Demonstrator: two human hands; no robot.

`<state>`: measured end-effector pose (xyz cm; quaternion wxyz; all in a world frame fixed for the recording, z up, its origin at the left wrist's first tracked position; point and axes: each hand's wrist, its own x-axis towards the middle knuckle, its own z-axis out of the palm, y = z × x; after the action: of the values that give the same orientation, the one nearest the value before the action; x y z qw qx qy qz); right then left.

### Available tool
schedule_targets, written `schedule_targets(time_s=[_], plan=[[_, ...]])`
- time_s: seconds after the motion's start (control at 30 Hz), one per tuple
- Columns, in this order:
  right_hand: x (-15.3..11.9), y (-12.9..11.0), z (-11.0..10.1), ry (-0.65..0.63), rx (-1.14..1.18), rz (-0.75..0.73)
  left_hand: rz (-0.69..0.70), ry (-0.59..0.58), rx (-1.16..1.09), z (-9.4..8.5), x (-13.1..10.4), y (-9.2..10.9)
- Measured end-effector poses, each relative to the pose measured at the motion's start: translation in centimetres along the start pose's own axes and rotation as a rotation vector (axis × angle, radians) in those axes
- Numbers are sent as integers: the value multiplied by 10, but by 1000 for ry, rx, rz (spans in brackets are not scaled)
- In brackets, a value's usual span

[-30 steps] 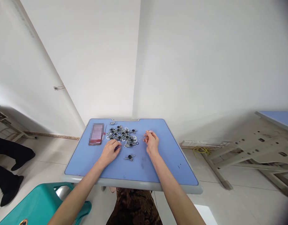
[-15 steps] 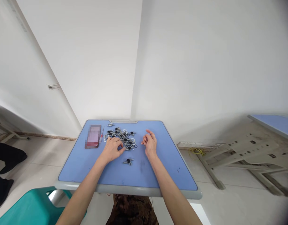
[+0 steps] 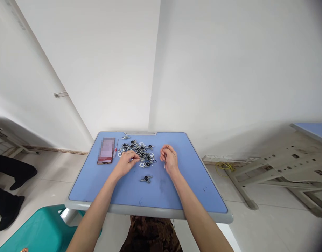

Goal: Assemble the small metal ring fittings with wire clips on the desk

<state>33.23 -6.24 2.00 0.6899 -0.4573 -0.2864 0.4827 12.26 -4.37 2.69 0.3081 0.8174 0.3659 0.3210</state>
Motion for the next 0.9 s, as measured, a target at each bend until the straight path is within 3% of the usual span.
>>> schedule_targets(time_s=[0.07,0.17,0.27,0.43,0.67,0.77,0.9], plan=[[-7,-3,5,-135,-57,25,-12,3,-146,1,1,-1],[-18,-5,12,-466,-246,-5,-36,-36,-301,5,2,-1],[-26,-3,15,-620,-296,-49,-74,-84,-438,9,1,1],[-29,-2,15,-668,-335,-88,-142,-182,-608,11,0,5],[-31,-2,15,-682,-246,-128,-162,-226,-620,13,0,6],[-29,-1,13,-633,-262,-170,-137,-191,-473,13,-1,9],[-31,-6,5,-580,-383,-189,-11,-149,5,12,-12,19]])
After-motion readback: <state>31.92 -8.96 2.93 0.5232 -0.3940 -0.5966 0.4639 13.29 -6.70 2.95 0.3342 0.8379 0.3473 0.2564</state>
